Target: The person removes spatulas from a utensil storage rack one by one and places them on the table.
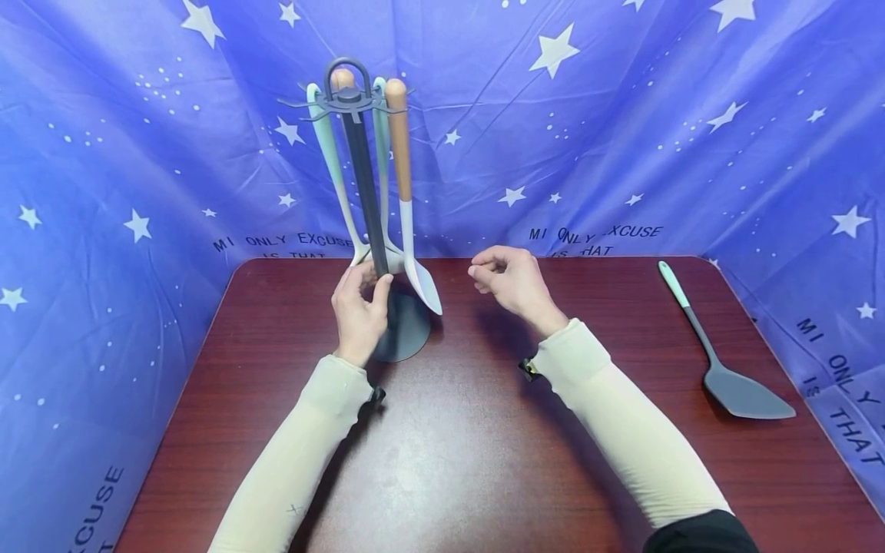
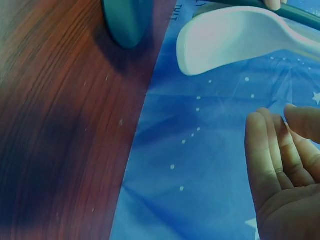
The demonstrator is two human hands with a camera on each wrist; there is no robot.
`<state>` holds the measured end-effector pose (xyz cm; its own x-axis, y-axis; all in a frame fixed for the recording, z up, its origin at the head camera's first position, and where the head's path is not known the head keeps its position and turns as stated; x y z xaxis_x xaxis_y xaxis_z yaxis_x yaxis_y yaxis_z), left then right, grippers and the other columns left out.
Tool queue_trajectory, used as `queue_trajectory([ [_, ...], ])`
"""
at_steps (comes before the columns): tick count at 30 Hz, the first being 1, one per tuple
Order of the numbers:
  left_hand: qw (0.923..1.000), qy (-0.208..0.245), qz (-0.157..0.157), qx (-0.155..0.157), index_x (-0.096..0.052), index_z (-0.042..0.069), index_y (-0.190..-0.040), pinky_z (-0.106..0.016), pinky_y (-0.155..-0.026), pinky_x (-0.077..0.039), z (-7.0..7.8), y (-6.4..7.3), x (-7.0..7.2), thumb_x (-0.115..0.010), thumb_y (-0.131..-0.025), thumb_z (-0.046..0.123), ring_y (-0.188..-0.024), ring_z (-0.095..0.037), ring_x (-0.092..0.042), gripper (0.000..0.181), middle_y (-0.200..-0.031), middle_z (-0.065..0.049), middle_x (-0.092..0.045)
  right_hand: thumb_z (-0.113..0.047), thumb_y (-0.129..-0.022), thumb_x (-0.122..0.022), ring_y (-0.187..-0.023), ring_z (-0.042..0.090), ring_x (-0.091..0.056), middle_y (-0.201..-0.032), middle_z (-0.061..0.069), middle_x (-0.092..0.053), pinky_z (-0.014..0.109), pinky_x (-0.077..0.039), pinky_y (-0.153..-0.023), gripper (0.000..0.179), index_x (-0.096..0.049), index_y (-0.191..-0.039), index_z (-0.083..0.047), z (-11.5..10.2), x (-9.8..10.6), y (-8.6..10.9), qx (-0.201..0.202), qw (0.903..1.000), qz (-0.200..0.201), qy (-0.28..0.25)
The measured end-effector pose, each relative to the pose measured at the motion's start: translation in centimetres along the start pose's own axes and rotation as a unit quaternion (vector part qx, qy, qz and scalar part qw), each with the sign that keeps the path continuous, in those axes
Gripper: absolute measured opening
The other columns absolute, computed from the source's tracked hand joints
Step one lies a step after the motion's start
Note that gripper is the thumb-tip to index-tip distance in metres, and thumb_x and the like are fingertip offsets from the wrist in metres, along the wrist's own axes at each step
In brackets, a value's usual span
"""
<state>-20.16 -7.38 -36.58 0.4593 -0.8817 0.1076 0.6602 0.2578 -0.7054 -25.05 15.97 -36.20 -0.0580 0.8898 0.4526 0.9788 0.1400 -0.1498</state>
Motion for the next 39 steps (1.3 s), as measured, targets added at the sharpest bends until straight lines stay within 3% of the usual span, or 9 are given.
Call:
queue_trajectory([
  [16, 1.0, 0.0, 0.001, 0.0, -0.063, -0.013, -0.091, -0.05, -0.068, -0.054, -0.1, 0.0, 0.0, -0.068, -0.078, -0.014, -0.073, -0.038, -0.062, 0.015, -0.08, -0.025, -0.064, -0.018, -0.084, -0.072, -0.07, 0.014, -0.064, -0.08, 0.001, -0.071, 0.027, -0.05, -0.06, 0.02, -0.071, -0.101, -0.007, -2.4, -2.1, -0.3, 0.071, 0.9973, 0.009, 0.012],
  [30, 1.0, 0.0, 0.001, 0.0, -0.064, -0.012, -0.092, -0.047, -0.068, -0.054, 0.0, 0.0, 0.1, -0.069, -0.078, -0.013, -0.073, -0.036, -0.062, 0.015, -0.081, -0.024, -0.064, -0.02, -0.084, -0.073, -0.089, 0.015, -0.065, -0.104, 0.007, -0.069, 0.029, -0.053, -0.08, 0.024, -0.07, -0.106, -0.009, -4.8, -3.5, -1.1, 0.116, 0.9927, 0.021, 0.028],
  [39, 1.0, 0.001, 0.002, -0.006, -0.063, -0.013, -0.092, -0.048, -0.068, -0.054, -0.4, 0.0, -0.1, -0.069, -0.076, -0.015, -0.073, -0.037, -0.062, 0.017, -0.081, -0.025, -0.063, -0.02, -0.084, -0.074, -0.098, 0.017, -0.066, -0.113, 0.011, -0.066, 0.03, -0.054, -0.086, 0.038, -0.063, -0.117, -0.005, -6.1, -4.6, -1.6, 0.121, 0.9926, -0.004, -0.011],
])
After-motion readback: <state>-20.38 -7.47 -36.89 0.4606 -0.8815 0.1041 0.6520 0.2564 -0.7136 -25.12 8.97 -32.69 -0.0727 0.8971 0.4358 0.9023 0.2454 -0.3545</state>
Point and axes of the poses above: each hand's wrist, its own y-axis away from the middle knuckle, its own x-axis out of the back of the hand, z = x × y, the point moved 3 cm from there along -y, towards the middle knuckle
